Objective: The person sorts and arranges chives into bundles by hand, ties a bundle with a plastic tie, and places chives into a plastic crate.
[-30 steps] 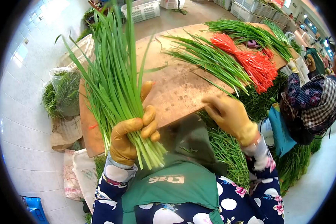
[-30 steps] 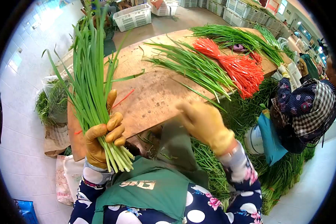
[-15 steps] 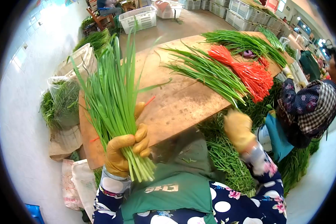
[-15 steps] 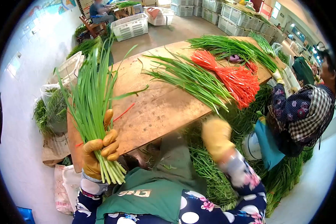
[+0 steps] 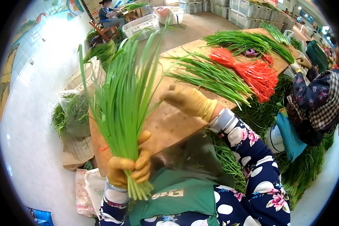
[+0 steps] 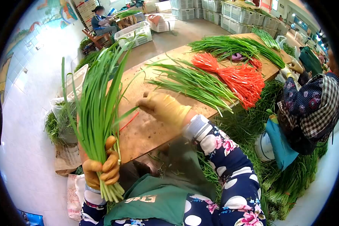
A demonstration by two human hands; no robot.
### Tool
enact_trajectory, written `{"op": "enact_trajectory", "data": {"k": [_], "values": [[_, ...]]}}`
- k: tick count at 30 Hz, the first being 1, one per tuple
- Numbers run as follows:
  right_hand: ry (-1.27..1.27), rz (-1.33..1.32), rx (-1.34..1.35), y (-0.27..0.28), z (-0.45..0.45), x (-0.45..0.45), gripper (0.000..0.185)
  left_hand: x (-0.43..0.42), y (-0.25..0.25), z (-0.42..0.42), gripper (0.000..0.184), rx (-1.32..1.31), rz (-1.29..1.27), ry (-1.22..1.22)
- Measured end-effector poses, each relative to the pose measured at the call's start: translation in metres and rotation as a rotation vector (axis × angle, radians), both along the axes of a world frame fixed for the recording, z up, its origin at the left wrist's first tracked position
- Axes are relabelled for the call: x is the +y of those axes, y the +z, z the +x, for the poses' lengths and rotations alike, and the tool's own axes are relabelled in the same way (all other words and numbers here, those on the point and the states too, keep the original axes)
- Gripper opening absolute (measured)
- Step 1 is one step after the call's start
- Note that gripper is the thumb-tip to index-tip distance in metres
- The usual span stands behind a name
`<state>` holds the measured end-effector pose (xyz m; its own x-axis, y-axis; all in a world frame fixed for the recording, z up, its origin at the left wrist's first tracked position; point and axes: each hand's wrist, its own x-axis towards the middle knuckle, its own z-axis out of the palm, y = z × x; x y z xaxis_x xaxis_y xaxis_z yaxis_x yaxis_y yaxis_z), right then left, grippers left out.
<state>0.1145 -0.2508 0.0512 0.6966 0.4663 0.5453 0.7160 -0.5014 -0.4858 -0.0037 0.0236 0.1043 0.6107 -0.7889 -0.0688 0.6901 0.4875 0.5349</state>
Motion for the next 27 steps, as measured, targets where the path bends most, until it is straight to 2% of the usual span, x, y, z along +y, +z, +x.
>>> {"op": "enact_trajectory", "data": {"k": [2,3,5,6,9,11,12,14,15,17,19,21,23,25,27], "values": [[0.058,0.118,-0.09,0.007,0.001,-0.014,0.01,0.012,-0.004,0.001,0.073,0.001,-0.022,-0.046],[0.042,0.141,-0.094,0.01,0.001,-0.021,0.012,0.013,-0.009,0.002,0.073,0.001,-0.023,-0.049],[0.037,0.29,0.143,0.015,-0.002,-0.031,0.016,0.014,-0.016,0.002,0.071,0.066,0.093,-0.041],[-0.078,0.497,0.437,0.02,-0.009,-0.032,0.022,0.01,-0.018,-0.001,0.069,0.08,0.147,-0.028],[-0.215,0.885,0.524,0.01,0.008,-0.093,0.021,0.006,-0.025,0.0,0.069,0.045,0.104,-0.151],[-0.037,1.057,0.507,0.027,-0.009,-0.13,0.021,0.008,-0.022,0.002,0.07,0.058,0.096,-0.145],[-0.179,0.734,0.154,0.036,-0.028,-0.135,0.022,0.01,-0.018,0.002,0.071,0.032,0.096,-0.119],[-0.183,0.647,0.169,0.063,-0.089,-0.149,0.025,0.014,-0.007,0.006,0.073,-0.027,0.064,-0.086],[-0.059,0.883,0.542,0.073,-0.117,-0.164,0.026,0.016,-0.006,0.011,0.073,-0.026,0.05,-0.083],[0.065,0.889,0.482,0.062,-0.149,-0.181,0.028,0.018,-0.007,0.018,0.073,-0.05,-0.105,-0.058],[-0.175,0.96,0.494,0.037,-0.18,-0.19,0.032,0.013,-0.008,0.019,0.075,-0.047,-0.09,-0.007],[-0.346,0.925,0.629,0.003,-0.209,-0.202,0.032,0.004,-0.011,0.02,0.075,0.004,-0.057,0.074],[-0.329,0.902,0.797,-0.022,-0.243,-0.202,0.033,0.001,-0.015,0.019,0.075,0.027,-0.049,0.087],[-0.267,1.022,0.834,-0.042,-0.265,-0.197,0.034,0.001,-0.019,0.021,0.075,0.106,-0.055,0.098],[-0.259,1.008,0.775,-0.036,-0.271,-0.189,0.038,-0.003,-0.024,0.025,0.075,0.099,-0.075,0.045]]}}
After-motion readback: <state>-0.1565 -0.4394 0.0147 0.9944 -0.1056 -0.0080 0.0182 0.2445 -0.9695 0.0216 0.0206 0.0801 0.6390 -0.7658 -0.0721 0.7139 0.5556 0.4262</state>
